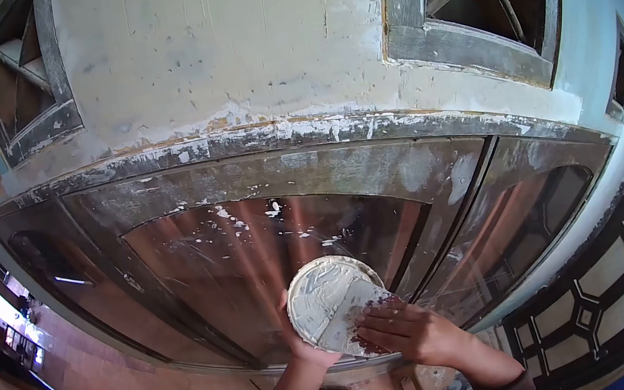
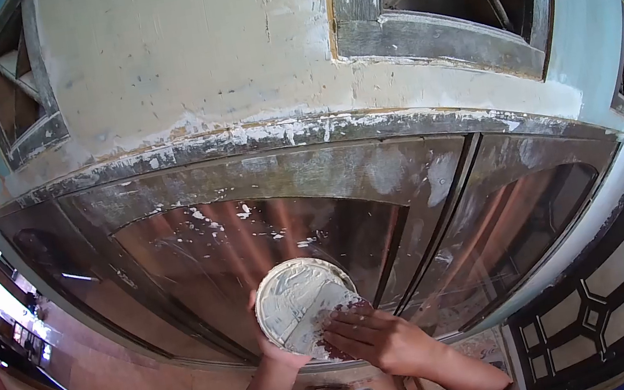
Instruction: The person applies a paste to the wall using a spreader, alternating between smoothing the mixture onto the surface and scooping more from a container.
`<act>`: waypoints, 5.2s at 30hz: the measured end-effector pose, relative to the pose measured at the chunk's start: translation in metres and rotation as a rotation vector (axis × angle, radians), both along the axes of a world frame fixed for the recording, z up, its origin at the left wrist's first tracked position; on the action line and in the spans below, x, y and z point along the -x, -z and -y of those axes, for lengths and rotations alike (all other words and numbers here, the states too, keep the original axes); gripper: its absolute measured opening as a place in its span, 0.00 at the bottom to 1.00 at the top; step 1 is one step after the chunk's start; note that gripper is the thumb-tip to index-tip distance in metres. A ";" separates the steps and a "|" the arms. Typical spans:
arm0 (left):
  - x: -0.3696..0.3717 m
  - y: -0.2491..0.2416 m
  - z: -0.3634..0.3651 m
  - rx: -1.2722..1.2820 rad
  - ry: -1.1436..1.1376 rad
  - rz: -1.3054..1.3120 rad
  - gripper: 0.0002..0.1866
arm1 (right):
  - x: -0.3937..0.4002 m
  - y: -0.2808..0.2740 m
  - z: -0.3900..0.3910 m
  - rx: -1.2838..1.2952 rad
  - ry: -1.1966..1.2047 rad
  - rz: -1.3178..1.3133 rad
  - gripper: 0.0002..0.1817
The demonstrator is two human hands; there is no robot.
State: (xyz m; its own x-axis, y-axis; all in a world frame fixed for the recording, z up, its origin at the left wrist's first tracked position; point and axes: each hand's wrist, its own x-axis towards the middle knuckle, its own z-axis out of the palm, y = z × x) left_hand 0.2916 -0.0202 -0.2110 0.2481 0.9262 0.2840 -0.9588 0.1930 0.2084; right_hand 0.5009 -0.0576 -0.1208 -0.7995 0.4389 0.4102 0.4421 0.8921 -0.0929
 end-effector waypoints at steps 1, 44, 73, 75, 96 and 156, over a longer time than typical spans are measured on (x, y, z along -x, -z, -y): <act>0.001 -0.001 -0.001 0.010 0.000 -0.020 0.44 | 0.000 0.000 0.000 0.002 0.007 -0.004 0.25; 0.002 -0.007 0.000 0.074 0.005 -0.067 0.45 | -0.001 -0.012 0.007 0.093 0.017 -0.543 0.27; -0.018 0.012 0.016 0.223 -0.309 -0.201 0.47 | 0.045 -0.013 0.011 0.014 0.194 -0.187 0.26; -0.017 0.009 0.016 0.210 -0.289 -0.193 0.48 | 0.041 -0.021 0.010 0.053 0.206 -0.269 0.28; -0.018 -0.003 0.015 0.133 -0.353 -0.133 0.46 | 0.014 -0.006 -0.013 0.932 -0.122 -1.580 0.15; 0.327 -0.073 0.088 -0.376 -0.967 -0.110 0.54 | 0.345 -0.143 -0.057 -0.867 0.175 -0.132 0.29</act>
State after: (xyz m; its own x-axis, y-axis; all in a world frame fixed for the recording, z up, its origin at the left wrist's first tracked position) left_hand -0.0356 -0.1082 -0.1385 -0.5106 0.6001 0.6158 -0.6415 -0.7427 0.1919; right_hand 0.1556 -0.0003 0.0225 -0.6729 0.0424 0.7386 0.6118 0.5933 0.5232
